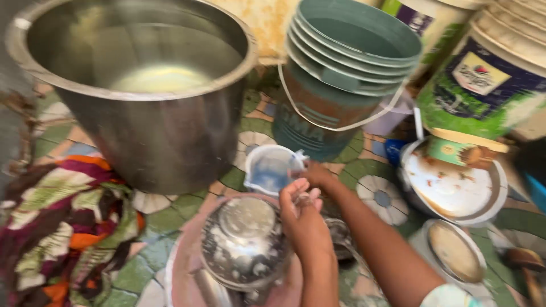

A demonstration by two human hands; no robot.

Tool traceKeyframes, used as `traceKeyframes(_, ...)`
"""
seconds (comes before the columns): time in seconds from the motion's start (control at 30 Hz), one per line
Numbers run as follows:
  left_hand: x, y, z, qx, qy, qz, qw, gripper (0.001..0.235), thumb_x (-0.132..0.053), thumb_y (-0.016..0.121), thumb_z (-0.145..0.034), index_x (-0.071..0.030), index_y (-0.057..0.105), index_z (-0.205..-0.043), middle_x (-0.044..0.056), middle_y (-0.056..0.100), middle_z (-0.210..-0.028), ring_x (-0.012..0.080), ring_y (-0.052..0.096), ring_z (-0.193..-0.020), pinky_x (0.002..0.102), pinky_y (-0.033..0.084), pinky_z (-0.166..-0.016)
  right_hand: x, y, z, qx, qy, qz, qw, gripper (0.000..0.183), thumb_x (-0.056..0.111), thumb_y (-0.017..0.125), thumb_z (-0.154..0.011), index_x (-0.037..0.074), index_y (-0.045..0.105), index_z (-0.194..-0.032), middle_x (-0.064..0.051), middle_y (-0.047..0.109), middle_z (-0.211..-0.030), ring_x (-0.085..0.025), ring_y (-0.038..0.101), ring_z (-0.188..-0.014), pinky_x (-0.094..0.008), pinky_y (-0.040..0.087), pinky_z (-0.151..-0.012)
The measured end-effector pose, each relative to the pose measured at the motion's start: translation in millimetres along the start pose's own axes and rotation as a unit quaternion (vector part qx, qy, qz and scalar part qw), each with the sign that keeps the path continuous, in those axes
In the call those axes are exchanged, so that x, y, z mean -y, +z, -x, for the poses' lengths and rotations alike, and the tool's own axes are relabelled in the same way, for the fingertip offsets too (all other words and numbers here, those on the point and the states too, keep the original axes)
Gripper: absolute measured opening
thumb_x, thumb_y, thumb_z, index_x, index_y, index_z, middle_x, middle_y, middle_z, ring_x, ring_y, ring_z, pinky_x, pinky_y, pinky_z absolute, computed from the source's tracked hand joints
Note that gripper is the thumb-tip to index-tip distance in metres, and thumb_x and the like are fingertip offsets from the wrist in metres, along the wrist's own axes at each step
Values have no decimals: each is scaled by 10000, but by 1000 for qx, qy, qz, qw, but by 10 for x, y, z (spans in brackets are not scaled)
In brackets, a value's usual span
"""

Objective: The person washes several dishes, small metal cups, and blender parts by hand using a green sponge and water from a large metal container. The items are scrubbed and rinsed individually.

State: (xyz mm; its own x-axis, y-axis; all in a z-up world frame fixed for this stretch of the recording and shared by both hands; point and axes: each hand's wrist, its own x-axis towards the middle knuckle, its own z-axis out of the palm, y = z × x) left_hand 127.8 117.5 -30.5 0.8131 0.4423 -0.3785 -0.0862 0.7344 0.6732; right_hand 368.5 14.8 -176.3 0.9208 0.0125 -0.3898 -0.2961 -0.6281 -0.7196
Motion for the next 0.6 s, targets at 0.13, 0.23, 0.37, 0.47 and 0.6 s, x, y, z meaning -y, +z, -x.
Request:
traceKeyframes(0.13,-253,-10,-39,1,23,-2,1000,276,-30,446,-962,-50,641,-1156,76,667,-1210,183,694,-1068,322,557,-943,-253,497,-94,-94,-100,4,991,383,362,574,-959,100,708,-1204,-181,787,-1111,-283,740,-918,-397,568,-739)
traceKeyframes(0.23,-265,-13,-38,-2,44,-24,999,239,-30,495,-952,-40,636,-1145,79,672,-1188,180,684,-1033,317,554,-914,-102,517,124,-177,-66,5,982,463,160,731,-751,142,726,-1213,-157,776,-1009,-279,755,-889,-391,572,-785)
traceKeyframes(0.37,-160,19,-90,-1,59,6,998,202,-32,542,-948,-32,626,-1132,72,678,-1141,168,669,-979,317,560,-862,239,53,537,-218,-171,-12,961,450,27,597,-770,66,751,-1191,-188,762,-884,-307,755,-718,-429,601,-612)
traceKeyframes(0.47,-76,19,-101,-9,112,-57,992,168,-66,577,-962,-44,647,-1113,60,714,-1070,138,673,-961,275,535,-849,480,-641,938,-146,-167,-73,972,479,-53,528,-752,32,732,-1177,-167,759,-888,-289,733,-563,-402,609,-437)
traceKeyframes(0.6,1,13,-106,-13,74,-80,994,168,-67,598,-952,-65,662,-1107,48,689,-1031,139,622,-895,284,510,-777,641,-1745,1477,-155,-163,75,971,495,-51,657,-768,11,671,-1259,-198,740,-864,-283,721,-569,-382,600,-472)
